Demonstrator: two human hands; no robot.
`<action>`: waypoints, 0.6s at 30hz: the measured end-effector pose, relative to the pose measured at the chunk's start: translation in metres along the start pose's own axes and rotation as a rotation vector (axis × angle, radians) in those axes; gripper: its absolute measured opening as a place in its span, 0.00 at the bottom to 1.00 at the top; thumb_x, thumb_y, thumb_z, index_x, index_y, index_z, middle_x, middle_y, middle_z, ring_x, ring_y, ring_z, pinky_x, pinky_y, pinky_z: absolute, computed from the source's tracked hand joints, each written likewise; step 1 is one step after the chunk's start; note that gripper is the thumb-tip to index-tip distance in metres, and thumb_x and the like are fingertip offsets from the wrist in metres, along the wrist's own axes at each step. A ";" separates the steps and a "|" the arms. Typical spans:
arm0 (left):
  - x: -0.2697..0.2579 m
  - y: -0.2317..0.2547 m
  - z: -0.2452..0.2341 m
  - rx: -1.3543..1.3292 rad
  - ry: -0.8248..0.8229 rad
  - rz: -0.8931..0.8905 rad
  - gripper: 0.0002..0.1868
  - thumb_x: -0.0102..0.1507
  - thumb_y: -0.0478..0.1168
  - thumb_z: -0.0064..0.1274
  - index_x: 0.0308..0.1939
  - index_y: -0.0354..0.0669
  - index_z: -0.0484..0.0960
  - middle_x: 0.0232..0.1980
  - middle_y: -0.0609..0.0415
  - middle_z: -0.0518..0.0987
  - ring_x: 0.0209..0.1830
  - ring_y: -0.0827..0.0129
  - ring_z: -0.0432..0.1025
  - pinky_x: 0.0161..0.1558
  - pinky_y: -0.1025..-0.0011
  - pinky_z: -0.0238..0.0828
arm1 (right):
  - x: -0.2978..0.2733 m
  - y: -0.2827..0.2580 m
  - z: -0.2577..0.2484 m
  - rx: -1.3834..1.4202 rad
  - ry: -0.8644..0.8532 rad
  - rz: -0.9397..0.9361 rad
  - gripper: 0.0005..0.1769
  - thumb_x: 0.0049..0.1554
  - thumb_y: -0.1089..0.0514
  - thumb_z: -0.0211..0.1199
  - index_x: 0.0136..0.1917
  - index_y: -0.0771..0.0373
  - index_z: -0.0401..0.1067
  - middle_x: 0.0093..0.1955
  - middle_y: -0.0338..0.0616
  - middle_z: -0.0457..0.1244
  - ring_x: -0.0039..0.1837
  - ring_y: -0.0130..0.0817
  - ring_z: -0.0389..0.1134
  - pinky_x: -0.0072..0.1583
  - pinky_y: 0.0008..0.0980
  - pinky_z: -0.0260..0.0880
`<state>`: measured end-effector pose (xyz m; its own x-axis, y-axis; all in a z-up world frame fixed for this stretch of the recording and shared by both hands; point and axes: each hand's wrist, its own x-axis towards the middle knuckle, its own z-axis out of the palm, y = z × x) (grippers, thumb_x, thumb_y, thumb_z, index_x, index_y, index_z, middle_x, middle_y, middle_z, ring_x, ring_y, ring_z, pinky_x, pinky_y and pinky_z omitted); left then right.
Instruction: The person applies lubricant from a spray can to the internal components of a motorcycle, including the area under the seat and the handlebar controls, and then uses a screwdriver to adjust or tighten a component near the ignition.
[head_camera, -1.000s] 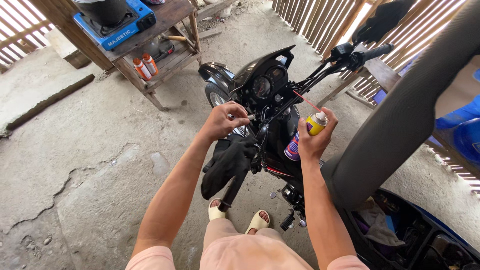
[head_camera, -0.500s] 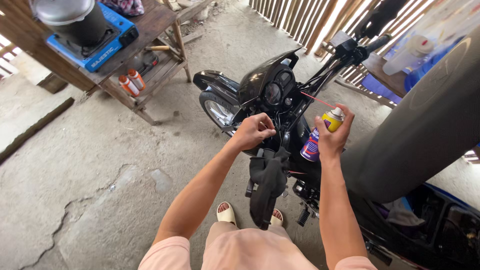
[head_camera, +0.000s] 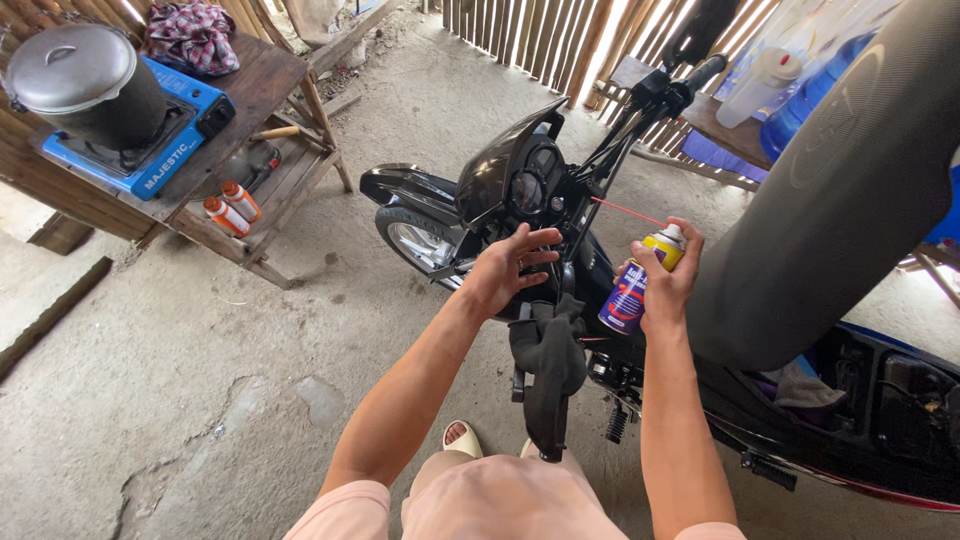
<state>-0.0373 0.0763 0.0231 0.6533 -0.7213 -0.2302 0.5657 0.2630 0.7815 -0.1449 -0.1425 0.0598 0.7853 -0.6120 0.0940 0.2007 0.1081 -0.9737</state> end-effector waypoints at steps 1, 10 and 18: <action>-0.001 0.002 0.004 -0.019 -0.004 -0.005 0.29 0.71 0.62 0.35 0.62 0.50 0.80 0.66 0.58 0.77 0.66 0.66 0.68 0.65 0.58 0.61 | 0.000 -0.001 -0.002 0.005 -0.002 0.005 0.31 0.56 0.69 0.65 0.67 0.52 0.58 0.45 0.45 0.61 0.36 0.33 0.69 0.38 0.34 0.76; -0.008 -0.016 0.013 0.067 0.167 0.055 0.20 0.69 0.52 0.47 0.55 0.45 0.84 0.57 0.59 0.83 0.57 0.71 0.74 0.56 0.64 0.67 | 0.003 -0.017 -0.009 -0.007 -0.101 0.056 0.32 0.55 0.66 0.66 0.68 0.51 0.57 0.42 0.45 0.62 0.35 0.34 0.69 0.36 0.35 0.75; -0.034 -0.049 0.016 -0.037 0.317 0.114 0.11 0.65 0.45 0.59 0.47 0.44 0.86 0.48 0.56 0.84 0.49 0.73 0.77 0.53 0.64 0.70 | -0.005 -0.028 -0.021 0.018 -0.212 0.094 0.31 0.56 0.66 0.65 0.68 0.50 0.57 0.43 0.46 0.63 0.35 0.33 0.69 0.36 0.34 0.75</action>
<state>-0.0950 0.0777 0.0015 0.8343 -0.4520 -0.3156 0.4937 0.3577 0.7927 -0.1662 -0.1589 0.0819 0.9062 -0.4204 0.0461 0.1297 0.1725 -0.9764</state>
